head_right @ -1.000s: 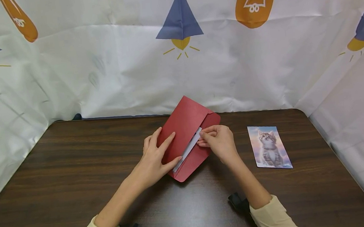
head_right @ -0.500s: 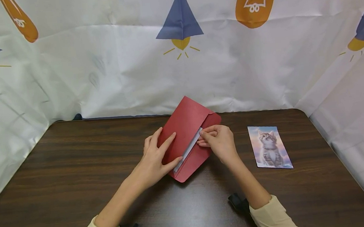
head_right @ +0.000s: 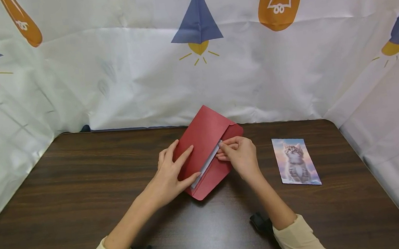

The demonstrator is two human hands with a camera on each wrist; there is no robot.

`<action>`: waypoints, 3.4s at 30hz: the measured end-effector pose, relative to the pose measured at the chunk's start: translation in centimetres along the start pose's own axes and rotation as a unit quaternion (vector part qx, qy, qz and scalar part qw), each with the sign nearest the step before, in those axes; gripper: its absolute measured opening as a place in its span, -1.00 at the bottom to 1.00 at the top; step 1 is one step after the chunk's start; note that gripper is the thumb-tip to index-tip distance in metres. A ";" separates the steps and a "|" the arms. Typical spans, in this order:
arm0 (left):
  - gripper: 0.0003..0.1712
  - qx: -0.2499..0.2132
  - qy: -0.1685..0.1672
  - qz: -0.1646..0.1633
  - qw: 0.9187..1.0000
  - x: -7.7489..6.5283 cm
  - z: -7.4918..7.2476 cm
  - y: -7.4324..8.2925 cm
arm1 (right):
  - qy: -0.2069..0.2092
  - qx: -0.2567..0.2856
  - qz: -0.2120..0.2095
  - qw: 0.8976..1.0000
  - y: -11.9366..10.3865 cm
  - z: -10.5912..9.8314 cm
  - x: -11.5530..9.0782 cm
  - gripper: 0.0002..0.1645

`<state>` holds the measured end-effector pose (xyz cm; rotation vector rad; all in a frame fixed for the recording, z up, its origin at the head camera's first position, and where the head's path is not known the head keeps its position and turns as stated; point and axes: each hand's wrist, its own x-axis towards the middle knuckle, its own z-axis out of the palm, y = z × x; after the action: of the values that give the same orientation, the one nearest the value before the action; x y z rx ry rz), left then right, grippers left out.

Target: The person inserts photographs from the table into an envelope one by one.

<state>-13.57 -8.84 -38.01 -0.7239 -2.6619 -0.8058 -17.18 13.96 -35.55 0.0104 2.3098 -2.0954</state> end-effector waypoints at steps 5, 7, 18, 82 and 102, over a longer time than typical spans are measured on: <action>-0.18 0.001 -0.003 -0.005 1.000 0.0 0.0 0.1 | -0.003 -0.004 -0.003 1.000 0.0 0.0 -0.1 -0.68; -0.18 0.002 -0.007 -0.008 1.000 0.0 -0.1 0.1 | -0.006 -0.008 -0.002 1.000 -0.1 0.0 -0.1 -0.68; -0.18 -0.002 -0.027 -0.026 0.999 0.2 -0.6 -0.3 | -0.020 -0.021 0.006 1.000 -0.8 -1.4 0.3 -0.65; -0.15 -0.031 -0.074 -0.049 0.996 -0.3 -1.4 -0.8 | 0.027 -0.360 -0.056 0.931 2.1 -15.4 2.6 -0.31; -0.16 -0.030 -0.070 -0.044 0.996 -0.3 -1.1 -0.8 | 0.027 -0.411 -0.009 0.911 4.0 -19.4 3.8 -0.30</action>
<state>-13.63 -10.13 -37.62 -0.7068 -2.8236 -0.8915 -21.18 33.58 -37.77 0.0311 3.0148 -0.9764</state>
